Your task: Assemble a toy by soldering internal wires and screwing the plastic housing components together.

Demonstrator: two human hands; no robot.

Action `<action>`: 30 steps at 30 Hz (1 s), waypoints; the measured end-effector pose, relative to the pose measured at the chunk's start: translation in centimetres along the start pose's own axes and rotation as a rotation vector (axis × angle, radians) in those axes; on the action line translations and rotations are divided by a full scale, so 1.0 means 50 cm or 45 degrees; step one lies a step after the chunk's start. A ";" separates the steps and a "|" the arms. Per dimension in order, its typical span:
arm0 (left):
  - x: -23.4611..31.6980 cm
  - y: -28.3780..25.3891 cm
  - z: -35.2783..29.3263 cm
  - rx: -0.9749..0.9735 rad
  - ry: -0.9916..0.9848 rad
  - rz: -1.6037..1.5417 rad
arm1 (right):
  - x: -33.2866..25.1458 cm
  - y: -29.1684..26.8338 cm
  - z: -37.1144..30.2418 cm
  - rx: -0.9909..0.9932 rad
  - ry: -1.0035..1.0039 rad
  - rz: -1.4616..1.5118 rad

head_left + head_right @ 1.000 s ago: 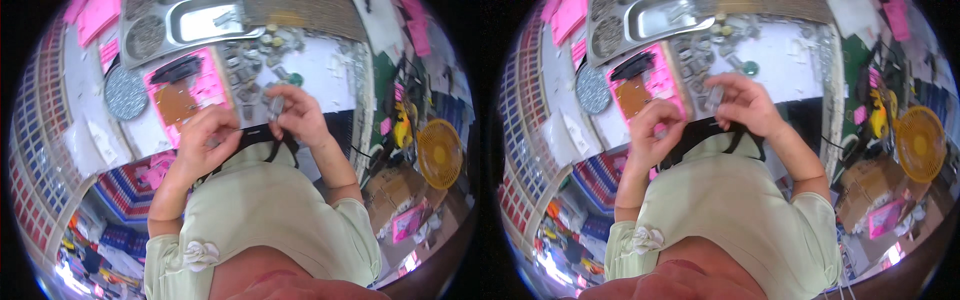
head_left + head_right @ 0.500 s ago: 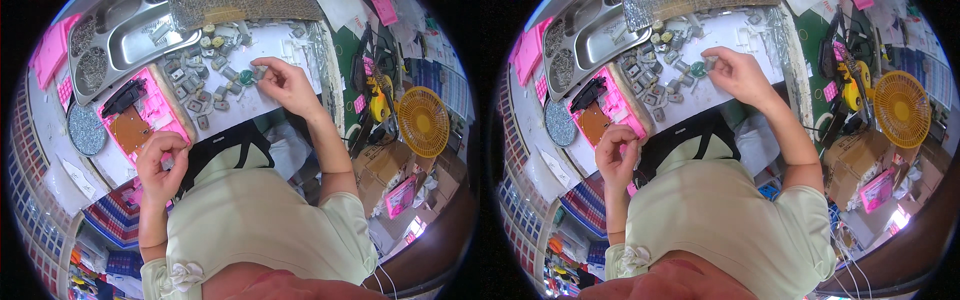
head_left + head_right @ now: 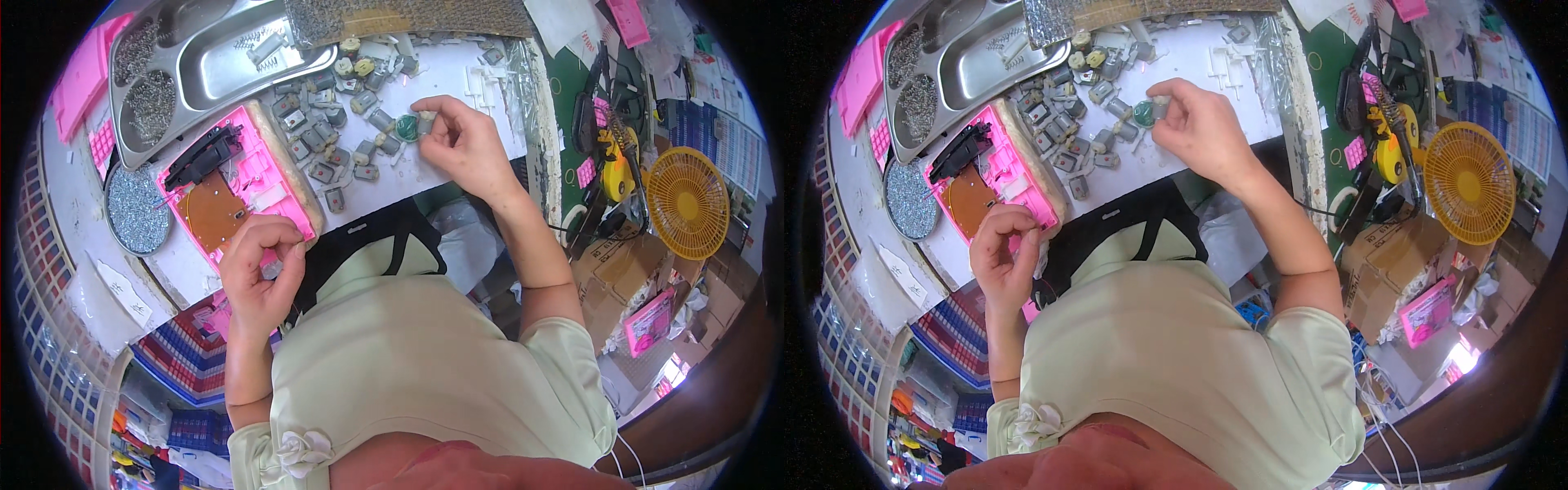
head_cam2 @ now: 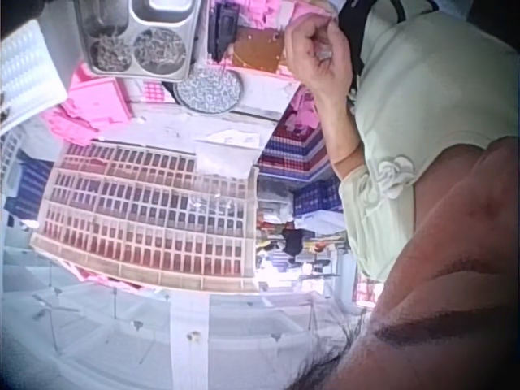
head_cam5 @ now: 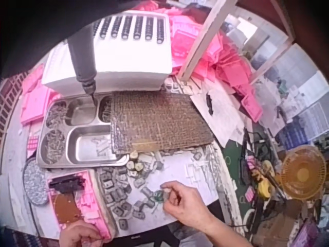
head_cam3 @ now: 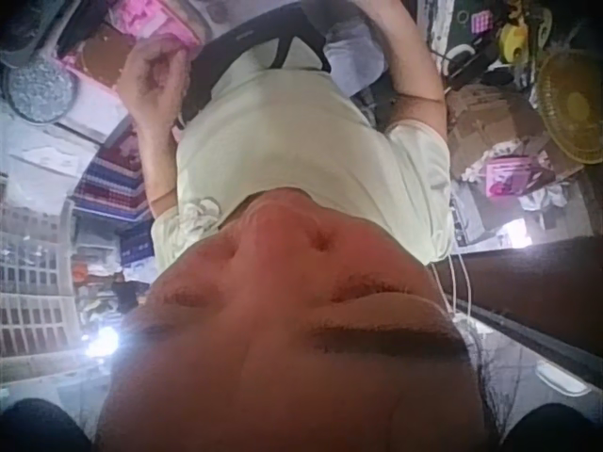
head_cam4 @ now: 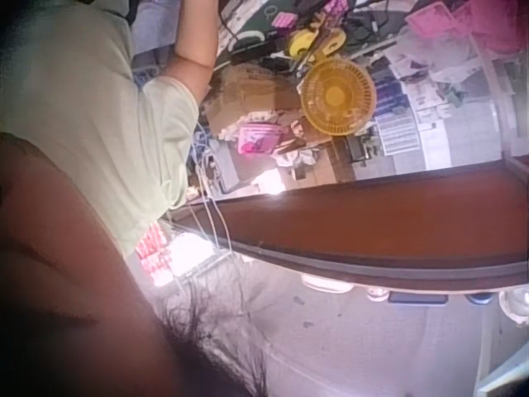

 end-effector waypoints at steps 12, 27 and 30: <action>0.003 0.002 0.004 -0.034 -0.011 0.024 | 0.002 0.003 -0.007 0.068 -0.032 0.104; -0.002 0.006 0.014 -0.094 0.023 0.016 | 0.019 -0.014 -0.001 0.042 0.032 0.095; -0.005 0.008 0.013 -0.082 0.045 0.004 | 0.018 -0.013 -0.002 -0.032 0.040 0.229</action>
Point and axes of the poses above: each hand's wrist, its own z-axis towards the middle knuckle, its own y-axis out of the palm, x = y × z, the point moved 2 cm from there along z, towards the middle knuckle, and after that the axes turned 13 degrees about y, right-handed, at the moved point
